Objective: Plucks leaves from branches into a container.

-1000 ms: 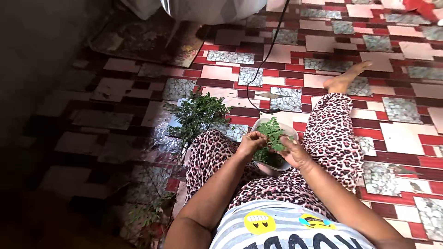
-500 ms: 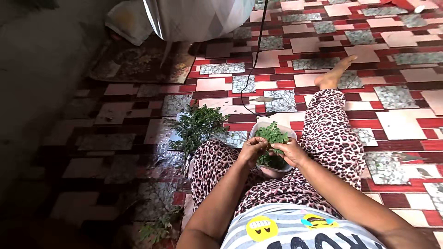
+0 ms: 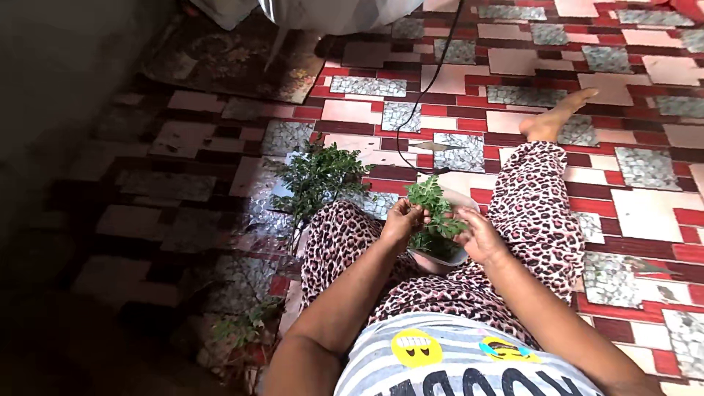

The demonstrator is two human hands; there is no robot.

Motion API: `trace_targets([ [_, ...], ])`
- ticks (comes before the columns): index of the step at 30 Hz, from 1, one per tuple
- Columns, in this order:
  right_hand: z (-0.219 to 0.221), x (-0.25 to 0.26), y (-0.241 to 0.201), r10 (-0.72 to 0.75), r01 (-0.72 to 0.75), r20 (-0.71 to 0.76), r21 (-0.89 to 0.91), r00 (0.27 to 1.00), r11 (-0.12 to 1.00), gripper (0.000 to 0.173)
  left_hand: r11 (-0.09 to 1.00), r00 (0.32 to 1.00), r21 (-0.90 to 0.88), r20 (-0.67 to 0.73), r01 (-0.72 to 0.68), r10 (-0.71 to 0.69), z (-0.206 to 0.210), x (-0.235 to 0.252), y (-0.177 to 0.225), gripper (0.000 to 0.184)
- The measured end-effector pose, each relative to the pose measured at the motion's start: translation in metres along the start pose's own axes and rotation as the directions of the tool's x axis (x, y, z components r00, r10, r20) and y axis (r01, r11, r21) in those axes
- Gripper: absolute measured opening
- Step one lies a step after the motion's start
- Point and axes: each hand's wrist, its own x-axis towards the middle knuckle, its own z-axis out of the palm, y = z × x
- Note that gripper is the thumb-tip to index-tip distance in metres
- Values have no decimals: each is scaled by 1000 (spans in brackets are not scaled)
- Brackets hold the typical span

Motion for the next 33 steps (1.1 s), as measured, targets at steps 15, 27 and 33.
trace_targets([
  [15, 14, -11, 1, -186, 198, 86, -154, 979, 968, 16, 992, 973, 105, 213, 64, -85, -8, 2, 0, 76],
  [27, -10, -7, -10, -774, 797, 282, -426, 567, 428, 18, 982, 989, 186, 145, -38, 11, -6, 5, -3, 74],
  [33, -6, -6, 5, -605, 679, 365, -588, 708, 440, 17, 976, 982, 214, 187, -45, 5, -3, 4, -5, 76],
])
